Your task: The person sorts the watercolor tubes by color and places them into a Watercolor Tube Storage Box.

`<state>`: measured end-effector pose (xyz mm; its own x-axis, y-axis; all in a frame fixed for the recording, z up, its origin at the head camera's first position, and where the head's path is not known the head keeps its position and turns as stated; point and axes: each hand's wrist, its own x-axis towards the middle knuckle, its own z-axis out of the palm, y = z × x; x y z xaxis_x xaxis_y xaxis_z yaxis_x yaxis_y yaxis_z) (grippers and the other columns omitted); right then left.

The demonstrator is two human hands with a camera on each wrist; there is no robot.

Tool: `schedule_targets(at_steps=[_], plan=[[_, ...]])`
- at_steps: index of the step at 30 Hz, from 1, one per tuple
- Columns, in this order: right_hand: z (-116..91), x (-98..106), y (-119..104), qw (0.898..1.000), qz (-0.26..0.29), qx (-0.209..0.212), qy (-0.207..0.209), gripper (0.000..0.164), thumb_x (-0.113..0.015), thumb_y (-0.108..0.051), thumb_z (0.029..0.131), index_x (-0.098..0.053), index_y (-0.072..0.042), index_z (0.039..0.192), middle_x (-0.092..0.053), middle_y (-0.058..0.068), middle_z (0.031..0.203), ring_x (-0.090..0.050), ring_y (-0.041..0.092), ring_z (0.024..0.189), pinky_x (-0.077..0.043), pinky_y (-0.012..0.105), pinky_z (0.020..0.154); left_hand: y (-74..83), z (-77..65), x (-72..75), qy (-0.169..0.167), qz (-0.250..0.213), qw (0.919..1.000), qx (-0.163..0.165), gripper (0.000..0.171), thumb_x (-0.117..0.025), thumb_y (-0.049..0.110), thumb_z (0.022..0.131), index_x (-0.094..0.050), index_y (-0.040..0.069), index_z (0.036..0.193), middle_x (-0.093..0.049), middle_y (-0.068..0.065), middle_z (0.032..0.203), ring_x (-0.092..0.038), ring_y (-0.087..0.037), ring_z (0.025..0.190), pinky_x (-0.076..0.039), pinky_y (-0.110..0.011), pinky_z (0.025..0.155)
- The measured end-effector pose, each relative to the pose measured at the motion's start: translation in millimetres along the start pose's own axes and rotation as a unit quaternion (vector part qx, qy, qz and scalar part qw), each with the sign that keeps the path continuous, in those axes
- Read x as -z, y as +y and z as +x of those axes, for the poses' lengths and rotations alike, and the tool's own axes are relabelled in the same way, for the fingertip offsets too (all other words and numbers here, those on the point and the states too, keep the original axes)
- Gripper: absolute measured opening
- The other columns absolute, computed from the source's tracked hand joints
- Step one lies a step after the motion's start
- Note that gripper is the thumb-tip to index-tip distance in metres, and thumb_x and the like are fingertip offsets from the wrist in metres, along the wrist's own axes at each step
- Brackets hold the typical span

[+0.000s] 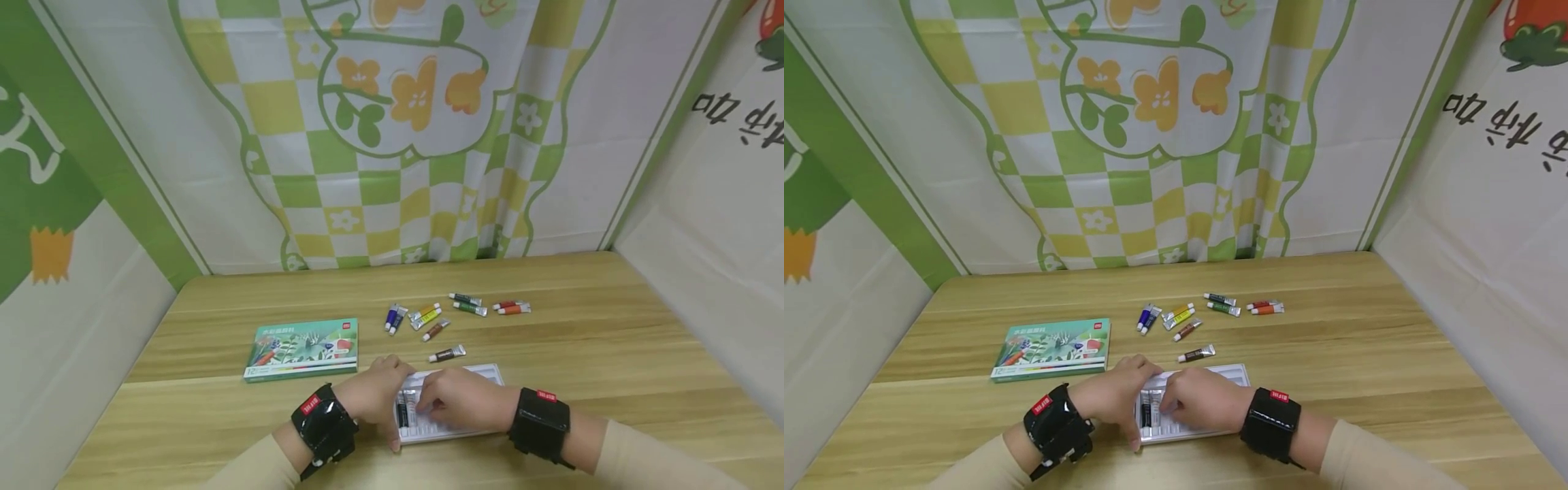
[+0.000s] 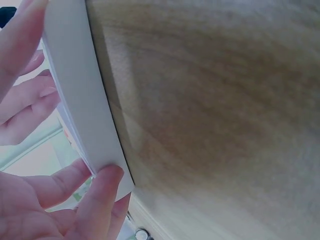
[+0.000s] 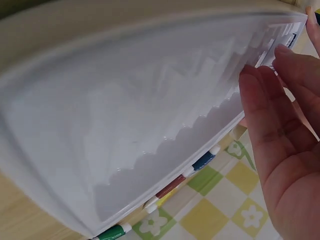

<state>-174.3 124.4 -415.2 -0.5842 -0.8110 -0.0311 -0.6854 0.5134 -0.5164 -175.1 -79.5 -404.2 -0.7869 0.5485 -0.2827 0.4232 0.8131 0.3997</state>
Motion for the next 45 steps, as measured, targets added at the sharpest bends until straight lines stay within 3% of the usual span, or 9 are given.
schedule_targets(at_steps=[9, 15, 23, 30, 34, 38, 41, 45], plan=[[-5.1, 4.9, 7.2, 1.0, 0.016, -0.001, 0.016, 0.017, -0.075, -0.003, 0.091, -0.08, -0.011, 0.105, -0.072, -0.009, 0.097, -0.063, -0.002, 0.089, -0.054, 0.019, 0.081, 1.4, 1.2, 2.2, -0.005, -0.003, 1.0, 0.003, 0.115, -0.104, 0.025, 0.042, -0.055, 0.005, 0.143, -0.055, -0.008, 0.127, -0.05, -0.024, 0.115, -0.049, -0.042, 0.101], [-4.2, 16.5, 20.4, 0.998, 0.018, -0.005, 0.054, 0.016, -0.076, 0.002, 0.088, -0.08, -0.008, 0.1, -0.073, -0.004, 0.095, -0.064, 0.002, 0.087, -0.055, 0.021, 0.078, 2.4, 1.6, 4.6, -0.007, 0.002, 1.0, 0.003, 0.117, -0.104, 0.025, 0.042, -0.052, 0.005, 0.146, -0.053, -0.012, 0.135, -0.049, -0.029, 0.124, -0.048, -0.044, 0.103], [-5.7, 31.1, 48.7, 0.988, 0.112, -0.056, 0.092, 0.014, -0.073, 0.004, 0.091, -0.08, -0.006, 0.099, -0.075, -0.001, 0.099, -0.067, 0.01, 0.092, -0.056, 0.025, 0.081, 4.1, 1.7, 4.4, -0.01, 0.002, 0.9999, 0.007, 0.118, -0.104, 0.024, 0.041, -0.052, 0.006, 0.146, -0.053, -0.011, 0.135, -0.048, -0.029, 0.124, -0.049, -0.045, 0.102], [-2.3, 43.6, 68.6, 0.98, 0.123, -0.108, 0.11, 0.008, -0.072, 0.0, 0.093, -0.078, -0.003, 0.097, -0.074, 0.002, 0.096, -0.063, 0.009, 0.085, -0.054, 0.026, 0.072, 3.0, 1.0, 3.5, -0.01, 0.004, 0.9999, 0.004, 0.119, -0.104, 0.024, 0.042, -0.051, 0.006, 0.147, -0.052, -0.013, 0.137, -0.048, -0.03, 0.125, -0.049, -0.045, 0.103], [10.3, 47.7, 76.9, 0.969, 0.12, -0.158, 0.145, 0.007, -0.072, -0.003, 0.093, -0.077, -0.001, 0.096, -0.074, 0.003, 0.087, -0.06, 0.009, 0.074, -0.051, 0.026, 0.066, 1.0, 0.2, 3.2, -0.011, 0.006, 0.9999, 0.004, 0.119, -0.104, 0.025, 0.042, -0.051, 0.006, 0.147, -0.052, -0.012, 0.137, -0.047, -0.03, 0.126, -0.049, -0.046, 0.103], [28.7, 51.6, 82.0, 0.948, 0.136, -0.233, 0.171, 0.011, -0.072, -0.009, 0.094, -0.074, 0.001, 0.098, -0.069, 0.004, 0.08, -0.06, 0.011, 0.067, -0.05, 0.025, 0.062, 0.0, -0.6, 2.3, -0.009, 0.0, 0.9999, 0.005, 0.119, -0.104, 0.024, 0.042, -0.051, 0.006, 0.147, -0.053, -0.012, 0.137, -0.047, -0.031, 0.126, -0.049, -0.047, 0.102], [38.6, 52.9, 85.4, 0.931, 0.164, -0.279, 0.167, 0.014, -0.072, -0.012, 0.095, -0.073, 0.001, 0.095, -0.066, 0.005, 0.077, -0.061, 0.014, 0.064, -0.05, 0.025, 0.058, 0.3, -0.2, 0.7, -0.007, -0.001, 1.0, 0.002, 0.118, -0.104, 0.025, 0.041, -0.052, 0.006, 0.146, -0.053, -0.012, 0.136, -0.048, -0.031, 0.125, -0.049, -0.047, 0.102], [45.4, 52.8, 88.4, 0.927, 0.163, -0.301, 0.151, 0.022, -0.072, -0.017, 0.095, -0.071, -0.001, 0.08, -0.062, 0.002, 0.07, -0.059, 0.013, 0.061, -0.048, 0.023, 0.055, 0.2, 1.0, -0.3, -0.004, 0.009, 0.9999, -0.001, 0.119, -0.104, 0.026, 0.04, -0.053, 0.005, 0.145, -0.054, -0.011, 0.134, -0.048, -0.029, 0.124, -0.049, -0.046, 0.102]])
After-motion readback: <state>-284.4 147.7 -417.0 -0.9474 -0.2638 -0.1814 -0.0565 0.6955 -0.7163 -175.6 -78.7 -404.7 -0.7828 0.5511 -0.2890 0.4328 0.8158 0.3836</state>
